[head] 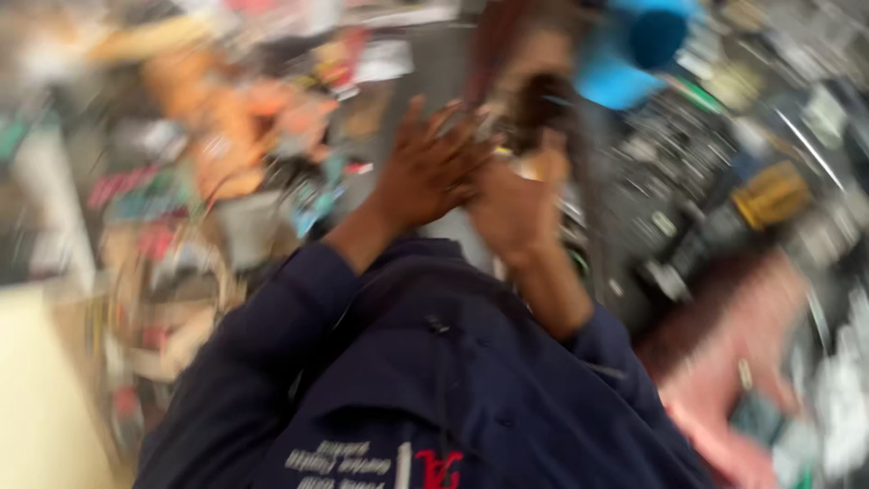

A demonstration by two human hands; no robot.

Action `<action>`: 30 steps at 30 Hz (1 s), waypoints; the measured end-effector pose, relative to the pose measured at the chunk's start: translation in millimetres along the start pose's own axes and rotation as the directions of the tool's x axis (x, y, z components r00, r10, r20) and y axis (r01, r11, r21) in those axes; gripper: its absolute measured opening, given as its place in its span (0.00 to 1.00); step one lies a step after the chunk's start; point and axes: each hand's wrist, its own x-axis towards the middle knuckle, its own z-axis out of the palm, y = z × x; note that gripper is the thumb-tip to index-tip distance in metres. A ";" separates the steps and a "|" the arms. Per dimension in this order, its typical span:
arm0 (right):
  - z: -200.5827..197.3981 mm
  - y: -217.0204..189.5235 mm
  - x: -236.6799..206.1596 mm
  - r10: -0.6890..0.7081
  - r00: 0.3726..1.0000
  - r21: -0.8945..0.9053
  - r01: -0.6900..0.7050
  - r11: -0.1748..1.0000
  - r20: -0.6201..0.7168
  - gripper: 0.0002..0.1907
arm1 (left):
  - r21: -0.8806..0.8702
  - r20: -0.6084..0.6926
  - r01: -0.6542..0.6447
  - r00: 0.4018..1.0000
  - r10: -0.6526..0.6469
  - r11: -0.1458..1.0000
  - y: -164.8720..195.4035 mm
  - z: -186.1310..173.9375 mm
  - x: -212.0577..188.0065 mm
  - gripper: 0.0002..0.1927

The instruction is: The person removes a small green plastic cover from a red power tool using a screwdriver, then selects a bearing from a blue container and places it into the cover. The person then selects a screw from a compartmentalized box and uses a cordless drill to fasten the cover back onto the tool. Finally, the person plugs in the tool and uses a screwdriver to adjust a screw on the tool's body.

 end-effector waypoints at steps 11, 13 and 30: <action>42.3 26.2 112.2 0.078 0.965 0.494 -0.196 0.847 0.250 0.42 | 0.137 -0.216 0.795 0.607 -0.765 0.592 -69.7 -145.5 -200.1 0.17; 48.7 23.9 149.4 0.069 0.973 0.468 -0.168 0.868 0.221 0.38 | 0.051 -0.144 0.978 0.207 -0.968 0.202 -98.4 -190.0 -251.5 0.19; 243.5 34.8 430.1 0.309 0.950 -0.099 -0.303 0.948 0.047 0.26 | 0.453 -0.757 0.891 0.369 -0.539 -0.026 -325.6 -600.7 -452.8 0.29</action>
